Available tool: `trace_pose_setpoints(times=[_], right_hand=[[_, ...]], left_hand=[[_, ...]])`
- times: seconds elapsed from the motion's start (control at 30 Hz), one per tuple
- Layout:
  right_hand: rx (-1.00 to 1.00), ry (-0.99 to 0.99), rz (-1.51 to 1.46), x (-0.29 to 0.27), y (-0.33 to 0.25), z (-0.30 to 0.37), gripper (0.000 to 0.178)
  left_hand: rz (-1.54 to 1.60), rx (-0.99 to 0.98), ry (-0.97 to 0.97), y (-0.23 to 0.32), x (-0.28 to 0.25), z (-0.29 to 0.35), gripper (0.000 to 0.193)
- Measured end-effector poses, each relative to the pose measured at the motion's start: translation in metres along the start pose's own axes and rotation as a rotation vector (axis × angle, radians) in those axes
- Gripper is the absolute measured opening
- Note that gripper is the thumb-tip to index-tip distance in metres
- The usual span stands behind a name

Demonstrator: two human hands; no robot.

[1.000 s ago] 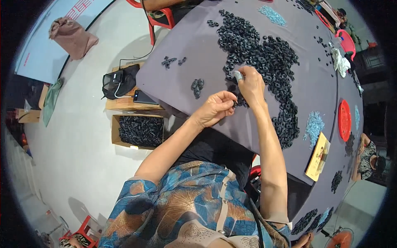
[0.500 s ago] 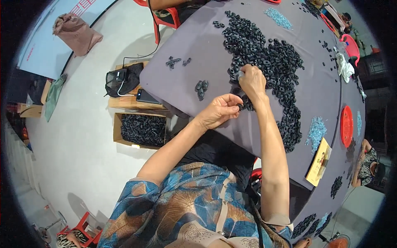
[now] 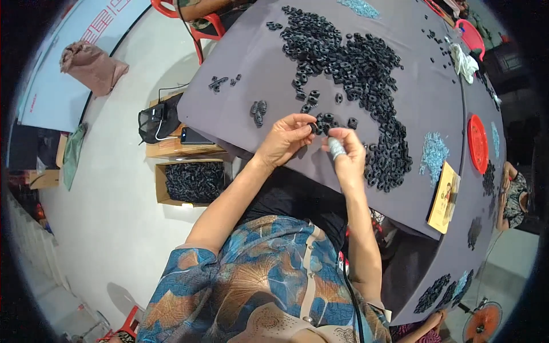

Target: Manually assembling small black plastic parts at a workshop table.

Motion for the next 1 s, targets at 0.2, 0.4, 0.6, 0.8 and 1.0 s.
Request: trace_pose_setpoints(times=[0.2, 0.4, 0.6, 0.8, 1.0], right_hand=[[0.058, 0.021, -0.179, 0.003, 0.017, 0.012, 0.023], [0.009, 0.086, -0.159, 0.009, 0.012, 0.013, 0.029], [-0.139, 0.176, 0.154, 0.009, -0.001, 0.017, 0.029], [-0.085, 0.203, 0.182, 0.011, -0.002, 0.013, 0.029], [0.014, 0.101, -0.092, 0.009, 0.01, 0.008, 0.016]], left_hand=[[-0.178, 0.017, 0.05, -0.005, 0.006, 0.004, 0.024], [-0.306, -0.006, 0.036, -0.007, 0.006, 0.003, 0.025], [-0.34, -0.024, 0.019, -0.005, 0.01, 0.002, 0.022], [-0.38, -0.001, 0.009, -0.006, 0.01, 0.002, 0.021], [-0.35, -0.012, 0.021, -0.006, 0.011, 0.002, 0.02]])
Point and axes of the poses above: each hand's wrist, its own z-axis away from the middle knuckle, its own x-axis out of the palm, y = z × x, the point moved 3 cm from there along -z, towards the middle knuckle, and after that the axes turned 13 degrees about x, right-handed, at the moved point
